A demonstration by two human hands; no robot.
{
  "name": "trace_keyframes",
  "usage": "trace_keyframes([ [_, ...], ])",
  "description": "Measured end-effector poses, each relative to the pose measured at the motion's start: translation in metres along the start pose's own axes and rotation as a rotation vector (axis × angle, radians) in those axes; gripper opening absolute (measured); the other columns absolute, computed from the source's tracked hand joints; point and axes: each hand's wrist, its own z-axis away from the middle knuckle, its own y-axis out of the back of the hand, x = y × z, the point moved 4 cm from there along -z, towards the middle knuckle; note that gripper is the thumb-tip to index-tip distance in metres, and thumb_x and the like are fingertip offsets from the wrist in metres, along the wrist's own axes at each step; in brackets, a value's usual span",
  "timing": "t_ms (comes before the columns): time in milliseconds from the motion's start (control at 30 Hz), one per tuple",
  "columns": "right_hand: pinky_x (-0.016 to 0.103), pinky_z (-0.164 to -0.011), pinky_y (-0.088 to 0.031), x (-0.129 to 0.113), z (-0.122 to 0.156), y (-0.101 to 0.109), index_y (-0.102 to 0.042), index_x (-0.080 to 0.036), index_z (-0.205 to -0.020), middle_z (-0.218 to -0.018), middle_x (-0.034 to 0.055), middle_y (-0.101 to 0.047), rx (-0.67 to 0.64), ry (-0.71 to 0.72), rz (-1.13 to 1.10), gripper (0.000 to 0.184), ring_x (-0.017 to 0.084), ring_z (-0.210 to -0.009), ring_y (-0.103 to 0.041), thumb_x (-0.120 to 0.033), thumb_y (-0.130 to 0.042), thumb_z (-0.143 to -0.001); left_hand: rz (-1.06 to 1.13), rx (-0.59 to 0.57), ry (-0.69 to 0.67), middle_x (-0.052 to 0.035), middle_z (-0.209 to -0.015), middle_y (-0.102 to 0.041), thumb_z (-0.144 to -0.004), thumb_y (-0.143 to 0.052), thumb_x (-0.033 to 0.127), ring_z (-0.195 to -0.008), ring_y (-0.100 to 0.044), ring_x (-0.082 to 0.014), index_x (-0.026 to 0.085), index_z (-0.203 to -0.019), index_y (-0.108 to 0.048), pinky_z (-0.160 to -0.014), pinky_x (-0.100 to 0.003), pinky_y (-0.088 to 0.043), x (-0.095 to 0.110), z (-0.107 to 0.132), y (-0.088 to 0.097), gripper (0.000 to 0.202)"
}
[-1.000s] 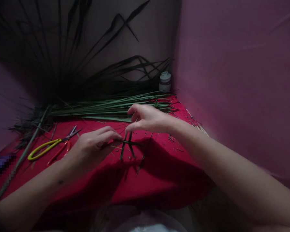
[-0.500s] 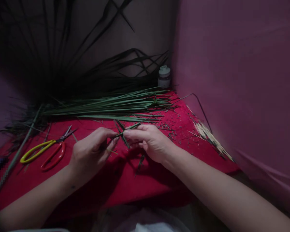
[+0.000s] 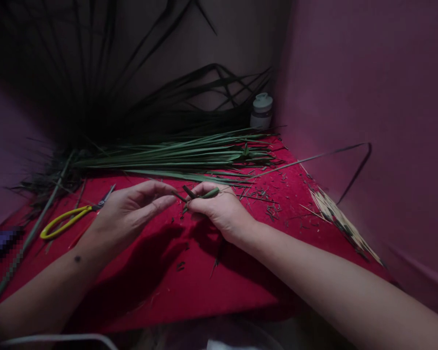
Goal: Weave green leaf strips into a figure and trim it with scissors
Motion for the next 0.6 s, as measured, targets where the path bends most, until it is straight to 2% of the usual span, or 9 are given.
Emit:
trace_keyframes([
  [100, 0.019, -0.051, -0.039, 0.006, 0.002, -0.003, -0.062, -0.016, -0.071, -0.06, -0.004, -0.059, -0.011, 0.023, 0.064, 0.006, 0.006, -0.051, -0.053, -0.016, -0.065, -0.066, 0.132, -0.049, 0.075, -0.0017, -0.076, -0.068, -0.074, -0.066, 0.033, -0.07, -0.059, -0.0131, 0.014, -0.082, -0.067, -0.065, -0.022, -0.045, -0.003, -0.002, -0.006, 0.021],
  [200, 0.019, -0.05, -0.04, 0.009, 0.005, -0.004, -0.061, -0.016, -0.071, -0.058, -0.0043, -0.058, 0.019, -0.011, 0.065, 0.01, 0.006, -0.05, -0.054, -0.021, -0.068, -0.066, 0.193, -0.073, 0.127, -0.0006, -0.072, -0.068, -0.073, -0.068, 0.029, -0.068, -0.059, -0.0119, 0.014, -0.078, -0.068, -0.064, -0.021, -0.045, -0.009, -0.002, -0.01, 0.016],
  [333, 0.018, -0.047, -0.04, 0.009, 0.008, -0.004, -0.059, -0.015, -0.071, -0.052, -0.0046, -0.058, 0.065, -0.094, 0.02, 0.016, 0.006, -0.043, -0.052, -0.023, -0.071, -0.065, 0.253, -0.077, 0.135, 0.0, -0.076, -0.069, -0.07, -0.07, 0.025, -0.072, -0.06, -0.0123, 0.015, -0.08, -0.069, -0.069, -0.022, -0.047, -0.013, -0.002, -0.011, 0.013],
  [467, 0.017, -0.042, -0.036, 0.007, 0.01, -0.004, -0.058, -0.015, -0.068, -0.049, -0.0051, -0.058, 0.059, -0.104, -0.002, 0.02, 0.004, -0.036, -0.045, -0.025, -0.074, -0.063, 0.31, -0.079, 0.17, 0.0008, -0.076, -0.068, -0.071, -0.07, 0.02, -0.071, -0.06, -0.0114, 0.017, -0.08, -0.068, -0.069, -0.022, -0.046, -0.014, -0.002, -0.012, 0.01],
  [600, 0.018, -0.042, -0.036, 0.007, 0.011, -0.004, -0.058, -0.015, -0.067, -0.05, -0.0045, -0.059, 0.052, -0.102, 0.0, 0.023, 0.005, -0.037, -0.045, -0.03, -0.075, -0.063, 0.375, -0.088, 0.213, 0.0008, -0.077, -0.069, -0.07, -0.069, 0.017, -0.07, -0.06, -0.011, 0.017, -0.082, -0.068, -0.067, -0.021, -0.046, -0.014, 0.0, -0.013, 0.012],
])
